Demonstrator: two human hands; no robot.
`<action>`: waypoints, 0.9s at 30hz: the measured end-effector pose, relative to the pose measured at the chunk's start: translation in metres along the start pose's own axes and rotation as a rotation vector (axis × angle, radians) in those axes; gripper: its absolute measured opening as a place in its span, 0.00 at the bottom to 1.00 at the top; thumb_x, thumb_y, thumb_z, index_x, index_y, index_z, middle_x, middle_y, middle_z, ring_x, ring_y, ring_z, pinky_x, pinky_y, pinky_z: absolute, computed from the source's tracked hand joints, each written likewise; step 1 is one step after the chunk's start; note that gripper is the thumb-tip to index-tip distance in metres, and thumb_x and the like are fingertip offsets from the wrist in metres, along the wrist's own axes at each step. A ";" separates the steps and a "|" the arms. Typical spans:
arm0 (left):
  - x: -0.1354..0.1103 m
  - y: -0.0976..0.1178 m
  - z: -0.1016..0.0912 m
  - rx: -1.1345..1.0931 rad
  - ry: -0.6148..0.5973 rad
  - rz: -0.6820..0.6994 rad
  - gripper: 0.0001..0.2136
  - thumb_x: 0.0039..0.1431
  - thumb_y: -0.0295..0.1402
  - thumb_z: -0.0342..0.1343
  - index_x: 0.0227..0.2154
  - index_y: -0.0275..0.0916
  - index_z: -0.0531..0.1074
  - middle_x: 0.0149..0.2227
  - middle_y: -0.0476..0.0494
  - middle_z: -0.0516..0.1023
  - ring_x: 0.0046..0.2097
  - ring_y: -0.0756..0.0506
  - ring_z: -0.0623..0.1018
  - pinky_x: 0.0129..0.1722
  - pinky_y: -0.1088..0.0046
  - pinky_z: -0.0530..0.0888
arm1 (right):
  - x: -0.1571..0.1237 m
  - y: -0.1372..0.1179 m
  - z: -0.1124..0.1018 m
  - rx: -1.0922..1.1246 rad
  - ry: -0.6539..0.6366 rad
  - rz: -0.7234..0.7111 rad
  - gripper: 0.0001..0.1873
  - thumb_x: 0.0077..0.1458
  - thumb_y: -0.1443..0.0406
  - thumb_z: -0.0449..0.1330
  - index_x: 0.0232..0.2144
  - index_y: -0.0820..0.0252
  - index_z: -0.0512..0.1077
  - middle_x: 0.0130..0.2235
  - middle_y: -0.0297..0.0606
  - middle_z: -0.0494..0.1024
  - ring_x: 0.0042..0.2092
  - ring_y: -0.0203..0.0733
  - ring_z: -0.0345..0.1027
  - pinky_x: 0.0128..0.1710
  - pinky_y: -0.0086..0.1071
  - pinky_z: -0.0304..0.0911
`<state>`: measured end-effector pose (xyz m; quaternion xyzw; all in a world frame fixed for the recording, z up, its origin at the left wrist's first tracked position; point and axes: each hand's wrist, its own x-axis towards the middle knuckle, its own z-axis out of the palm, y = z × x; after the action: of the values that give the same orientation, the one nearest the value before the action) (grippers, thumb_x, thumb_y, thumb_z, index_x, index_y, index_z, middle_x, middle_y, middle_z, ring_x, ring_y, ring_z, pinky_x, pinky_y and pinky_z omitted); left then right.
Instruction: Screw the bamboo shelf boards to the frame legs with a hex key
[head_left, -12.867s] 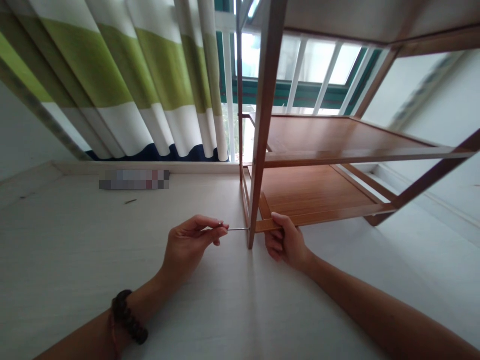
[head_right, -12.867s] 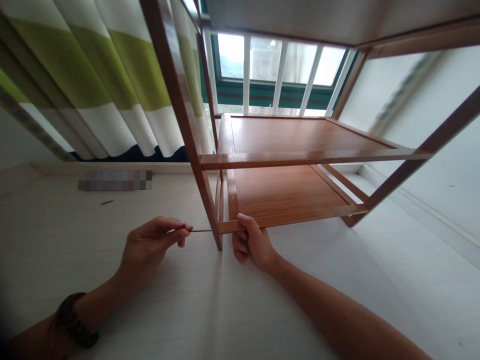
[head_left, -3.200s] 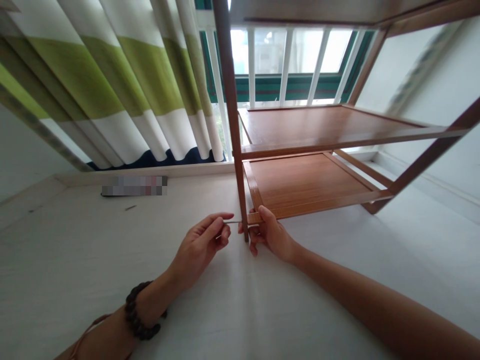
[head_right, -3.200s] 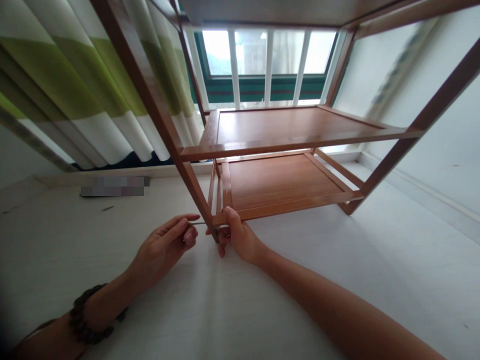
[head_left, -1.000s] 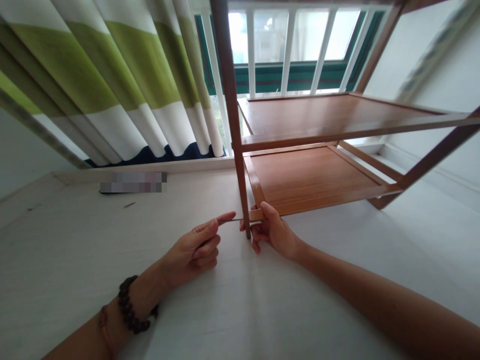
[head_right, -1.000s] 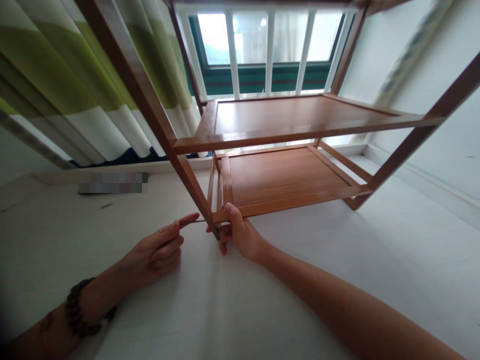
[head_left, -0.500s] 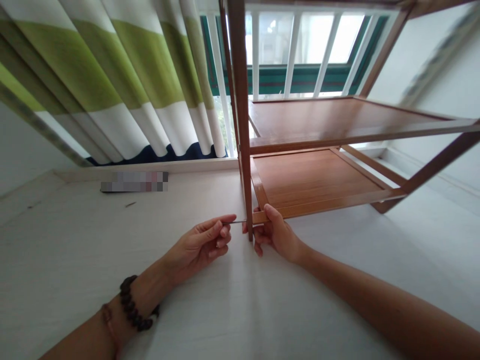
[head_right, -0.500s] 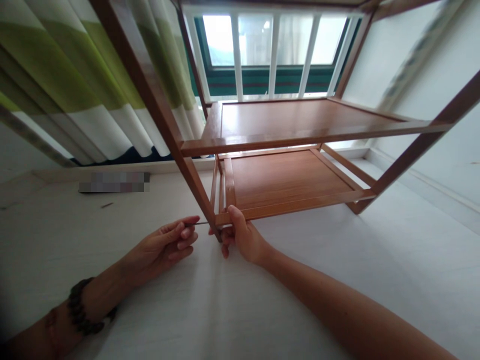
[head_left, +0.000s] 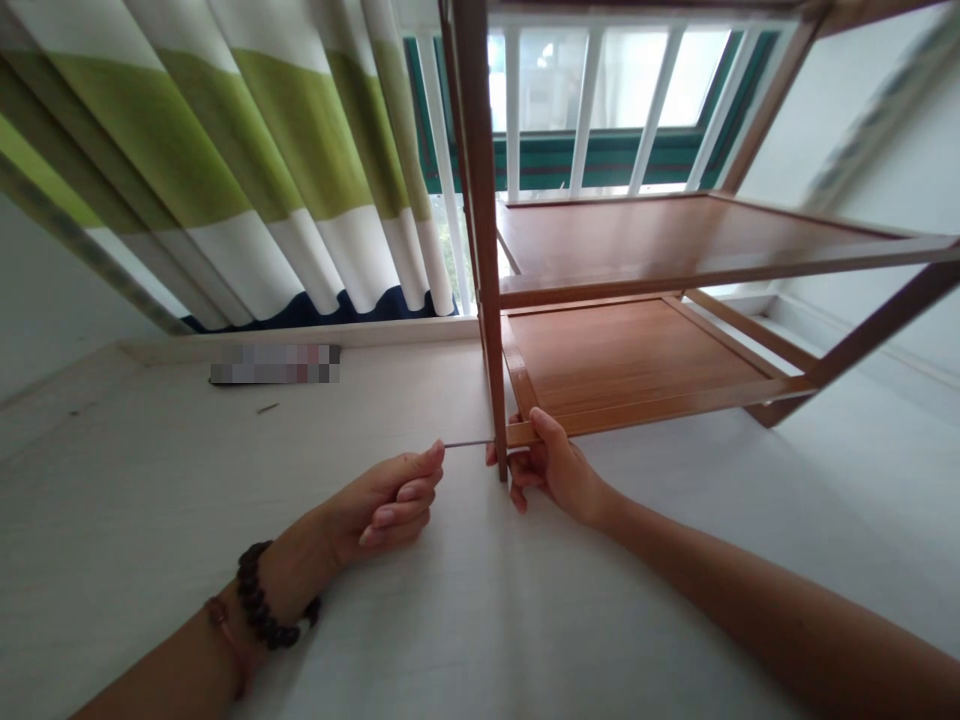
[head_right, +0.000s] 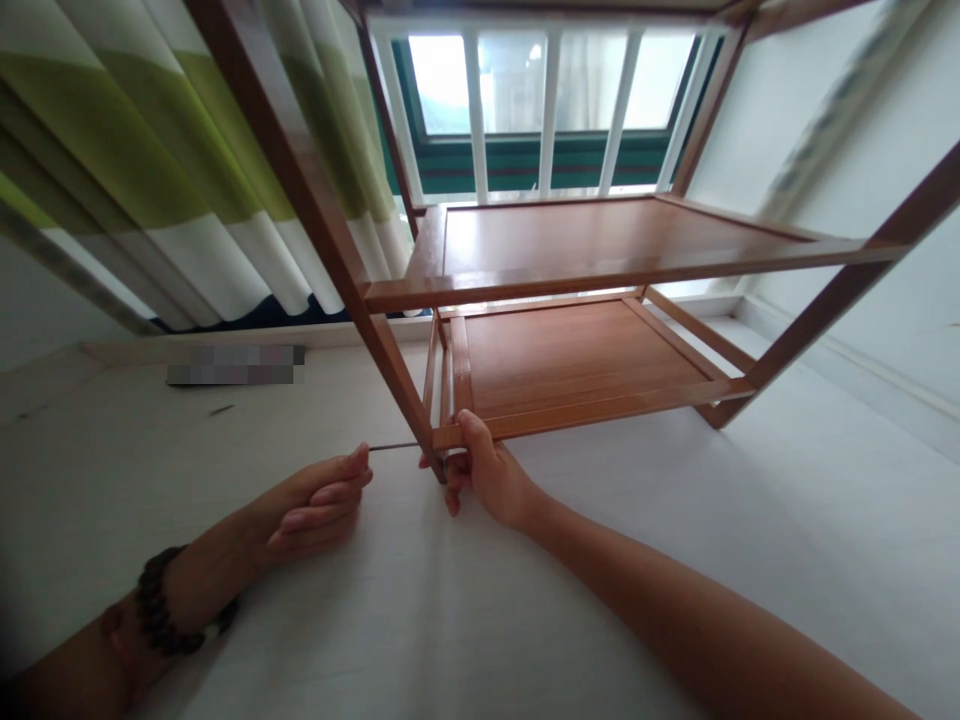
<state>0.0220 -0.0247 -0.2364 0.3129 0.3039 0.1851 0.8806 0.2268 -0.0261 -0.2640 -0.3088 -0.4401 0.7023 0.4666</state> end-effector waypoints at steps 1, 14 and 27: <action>0.000 0.000 0.000 -0.004 0.005 0.008 0.20 0.56 0.41 0.48 0.13 0.37 0.56 0.07 0.58 0.50 0.09 0.58 0.47 0.06 0.85 0.45 | 0.000 0.000 0.000 0.003 -0.001 0.003 0.25 0.52 0.46 0.43 0.29 0.62 0.64 0.26 0.37 0.71 0.17 0.28 0.49 0.14 0.27 0.59; 0.005 0.001 0.008 -0.068 -0.004 0.084 0.20 0.57 0.41 0.45 0.14 0.37 0.56 0.08 0.56 0.49 0.10 0.56 0.52 0.08 0.83 0.51 | 0.001 0.003 -0.003 0.008 -0.006 0.006 0.24 0.52 0.46 0.42 0.30 0.60 0.61 0.27 0.36 0.71 0.17 0.28 0.49 0.14 0.27 0.59; 0.009 -0.003 0.009 0.279 0.199 0.360 0.09 0.55 0.39 0.51 0.27 0.37 0.63 0.20 0.54 0.64 0.17 0.55 0.65 0.08 0.85 0.59 | 0.002 0.004 -0.003 0.004 -0.006 0.018 0.26 0.51 0.45 0.42 0.29 0.62 0.65 0.25 0.36 0.70 0.16 0.28 0.48 0.14 0.27 0.58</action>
<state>0.0347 -0.0259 -0.2364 0.4606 0.3511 0.3251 0.7476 0.2271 -0.0236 -0.2688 -0.3096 -0.4373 0.7083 0.4596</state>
